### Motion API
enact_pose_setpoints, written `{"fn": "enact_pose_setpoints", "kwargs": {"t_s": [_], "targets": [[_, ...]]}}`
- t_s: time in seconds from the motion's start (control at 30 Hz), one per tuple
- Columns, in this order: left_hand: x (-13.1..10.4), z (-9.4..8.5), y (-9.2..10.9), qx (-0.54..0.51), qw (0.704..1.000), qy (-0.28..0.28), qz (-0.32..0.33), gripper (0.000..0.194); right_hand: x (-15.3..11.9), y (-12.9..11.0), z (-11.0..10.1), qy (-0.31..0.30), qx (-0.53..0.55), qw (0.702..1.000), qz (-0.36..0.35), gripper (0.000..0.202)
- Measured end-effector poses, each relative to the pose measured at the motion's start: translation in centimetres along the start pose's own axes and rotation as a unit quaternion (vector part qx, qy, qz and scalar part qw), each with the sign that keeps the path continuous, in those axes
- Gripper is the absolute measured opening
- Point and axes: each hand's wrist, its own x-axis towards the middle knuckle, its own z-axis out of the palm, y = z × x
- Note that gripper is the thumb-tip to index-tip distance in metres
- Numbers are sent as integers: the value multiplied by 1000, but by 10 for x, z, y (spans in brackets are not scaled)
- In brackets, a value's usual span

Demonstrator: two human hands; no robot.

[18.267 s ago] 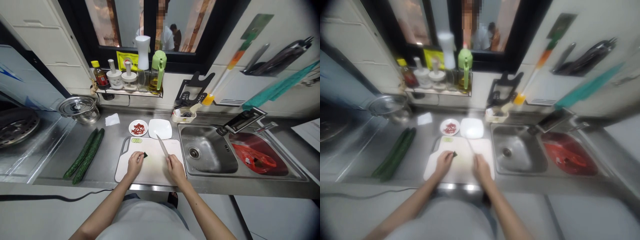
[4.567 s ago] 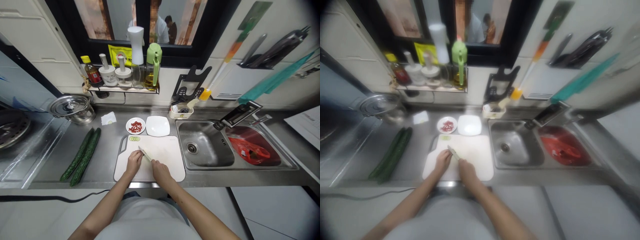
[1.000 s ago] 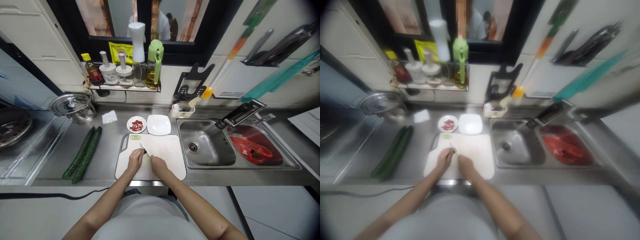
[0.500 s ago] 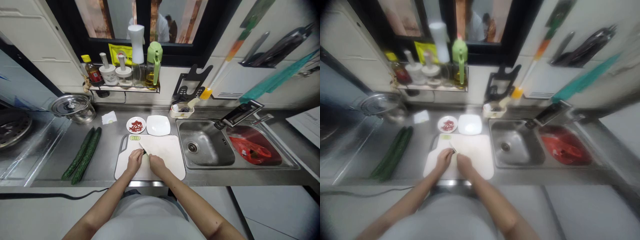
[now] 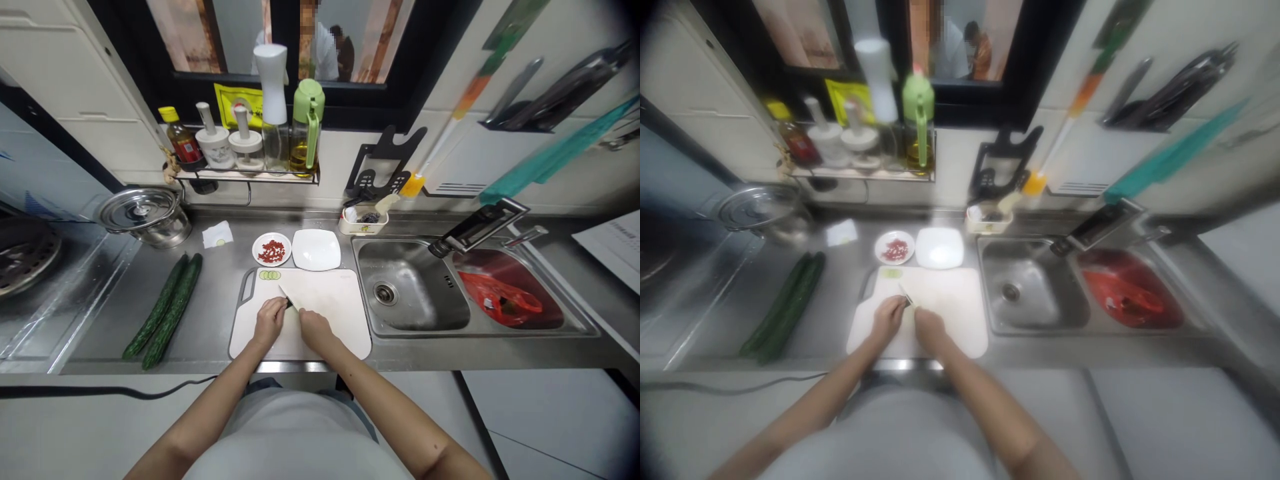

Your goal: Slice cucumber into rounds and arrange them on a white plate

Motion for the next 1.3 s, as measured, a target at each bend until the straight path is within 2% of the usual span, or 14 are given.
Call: {"fn": "enact_pose_setpoints", "kwargs": {"t_s": [0.43, 0.83, 1.07, 1.3], "targets": [[-1, 0, 0, 0, 1000, 5, 0, 18, 8, -6, -12, -3, 0, 1000, -1, 31], [1, -1, 3, -7, 1000, 5, -10, 19, -15, -4, -7, -17, -2, 999, 31, 29], [1, -1, 3, -10, 1000, 2, -10, 20, -2, -4, -6, -3, 2, 1000, 15, 27], [0, 0, 1, -5, 1000, -2, -11, 20, 10, -14, -16, -8, 4, 1000, 19, 29]]}}
